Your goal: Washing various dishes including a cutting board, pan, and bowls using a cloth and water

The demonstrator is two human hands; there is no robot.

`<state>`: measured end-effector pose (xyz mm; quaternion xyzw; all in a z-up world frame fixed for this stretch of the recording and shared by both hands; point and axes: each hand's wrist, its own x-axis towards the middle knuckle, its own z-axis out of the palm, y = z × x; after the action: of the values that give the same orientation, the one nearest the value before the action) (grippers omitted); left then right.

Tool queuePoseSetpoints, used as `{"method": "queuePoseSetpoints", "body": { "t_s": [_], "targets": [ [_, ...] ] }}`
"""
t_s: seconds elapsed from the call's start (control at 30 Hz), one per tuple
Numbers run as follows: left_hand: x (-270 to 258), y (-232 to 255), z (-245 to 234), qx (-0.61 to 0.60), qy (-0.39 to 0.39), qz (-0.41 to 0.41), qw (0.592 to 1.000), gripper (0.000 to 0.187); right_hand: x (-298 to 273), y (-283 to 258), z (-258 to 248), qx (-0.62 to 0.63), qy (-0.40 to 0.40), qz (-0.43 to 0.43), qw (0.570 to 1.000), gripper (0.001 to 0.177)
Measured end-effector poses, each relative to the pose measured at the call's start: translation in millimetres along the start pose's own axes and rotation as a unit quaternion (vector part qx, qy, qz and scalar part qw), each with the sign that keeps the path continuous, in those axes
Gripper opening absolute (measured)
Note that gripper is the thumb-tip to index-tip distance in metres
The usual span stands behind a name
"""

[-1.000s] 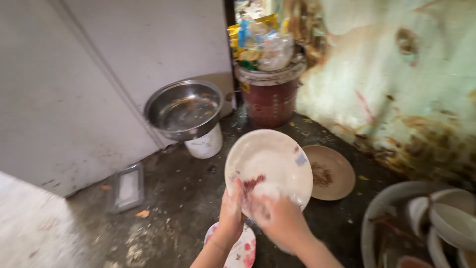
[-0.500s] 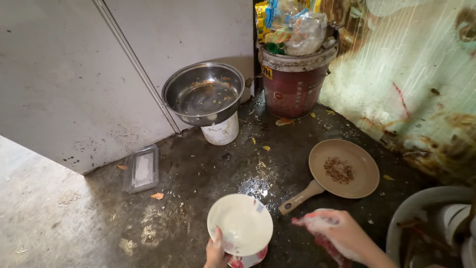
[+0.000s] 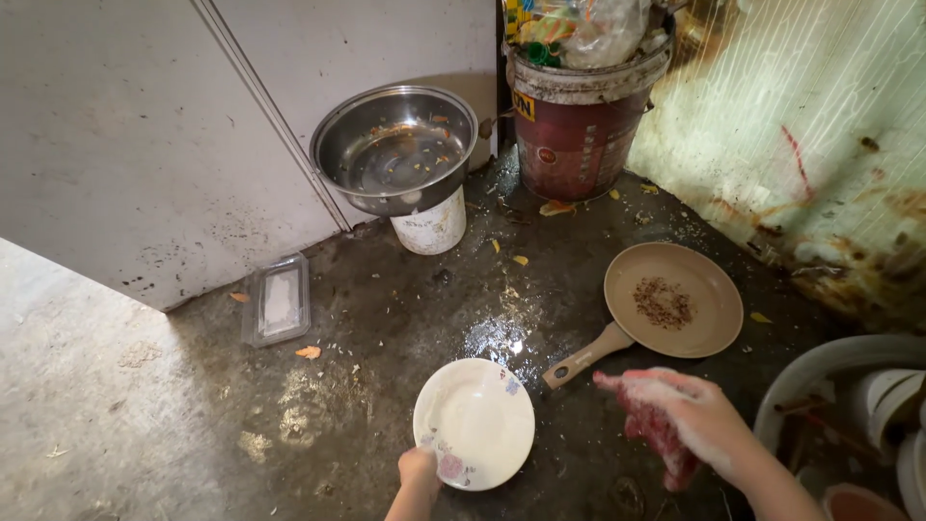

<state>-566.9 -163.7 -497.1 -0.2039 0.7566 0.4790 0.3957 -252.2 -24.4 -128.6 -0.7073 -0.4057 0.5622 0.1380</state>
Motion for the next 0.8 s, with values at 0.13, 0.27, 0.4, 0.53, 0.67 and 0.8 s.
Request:
{"method": "queuePoseSetpoints", "body": {
  "t_s": [0.13, 0.27, 0.4, 0.53, 0.67, 0.8],
  "targets": [
    [-22.3, 38.8, 8.2, 0.369, 0.086, -0.011, 0.925, 0.061, -16.0, -10.6, -5.4, 0.153, 0.017, -0.039, 0.987, 0.028],
    [-64.3, 80.3, 40.5, 0.49, 0.02, 0.146, 0.859, 0.059, 24.1, 10.6, -40.2, 0.274, -0.05, -0.043, 0.959, 0.04],
    [-109.2, 106.8, 131.3, 0.377, -0.097, 0.261, 0.883, 0.054, 76.7, 37.4, -118.0, 0.425, -0.006, -0.088, 0.901, 0.041],
    [-226.9, 111.6, 224.4, 0.334, -0.221, 0.332, 0.854, 0.043, 53.5, 33.6, -219.7, 0.419, 0.087, -0.13, 0.894, 0.047],
    [-316.5, 45.8, 325.1, 0.292, -0.492, 0.342, 0.745, 0.038, -7.8, 49.7, -307.2, 0.407, 0.155, -0.176, 0.883, 0.037],
    [-371.2, -73.3, 392.5, 0.295, -0.73, 0.18, 0.589, 0.018, -38.5, 101.9, -372.5, 0.404, 0.215, -0.136, 0.878, 0.041]
  ]
}}
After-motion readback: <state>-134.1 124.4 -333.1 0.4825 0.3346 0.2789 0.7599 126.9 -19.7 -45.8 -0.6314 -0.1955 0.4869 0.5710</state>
